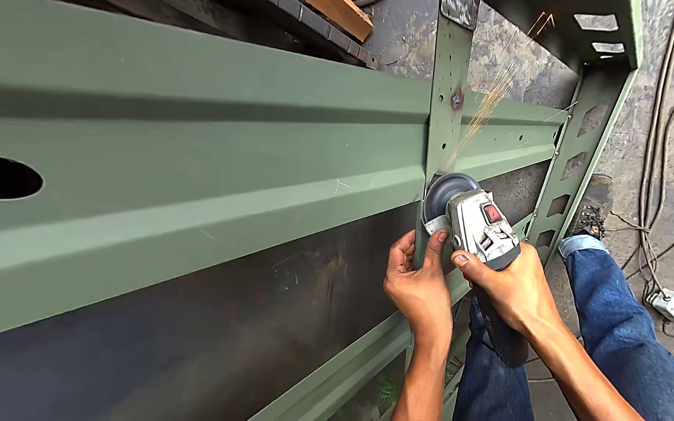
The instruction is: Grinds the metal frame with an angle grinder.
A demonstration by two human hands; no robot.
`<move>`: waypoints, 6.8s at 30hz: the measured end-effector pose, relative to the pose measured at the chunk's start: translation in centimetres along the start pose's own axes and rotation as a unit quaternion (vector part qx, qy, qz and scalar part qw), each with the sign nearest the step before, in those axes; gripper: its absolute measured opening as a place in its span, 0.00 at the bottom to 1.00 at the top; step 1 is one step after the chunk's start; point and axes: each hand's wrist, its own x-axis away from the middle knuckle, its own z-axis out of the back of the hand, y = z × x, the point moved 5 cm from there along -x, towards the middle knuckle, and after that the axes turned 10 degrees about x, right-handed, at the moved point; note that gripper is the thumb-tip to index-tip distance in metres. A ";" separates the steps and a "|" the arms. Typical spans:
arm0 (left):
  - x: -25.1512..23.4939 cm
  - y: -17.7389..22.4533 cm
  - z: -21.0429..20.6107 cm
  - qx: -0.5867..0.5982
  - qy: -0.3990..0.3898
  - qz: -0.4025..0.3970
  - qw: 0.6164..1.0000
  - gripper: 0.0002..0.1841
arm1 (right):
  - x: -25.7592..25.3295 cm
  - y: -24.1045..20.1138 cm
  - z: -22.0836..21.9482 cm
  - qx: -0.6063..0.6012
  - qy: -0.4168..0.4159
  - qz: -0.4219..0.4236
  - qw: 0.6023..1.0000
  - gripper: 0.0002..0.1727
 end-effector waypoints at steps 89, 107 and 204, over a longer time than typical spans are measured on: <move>-0.5 1.0 -1.6 -0.015 0.042 0.064 0.997 0.25 | -1.2 -2.3 2.3 0.037 0.015 -0.009 0.999 0.37; -0.9 1.3 -2.4 -0.023 0.050 0.083 0.995 0.28 | -2.0 -2.3 2.7 0.031 0.022 -0.011 0.999 0.36; 0.5 5.3 -1.0 -0.003 -0.005 -0.230 0.973 0.28 | -4.4 -1.5 4.5 -0.211 -0.002 0.010 0.977 0.35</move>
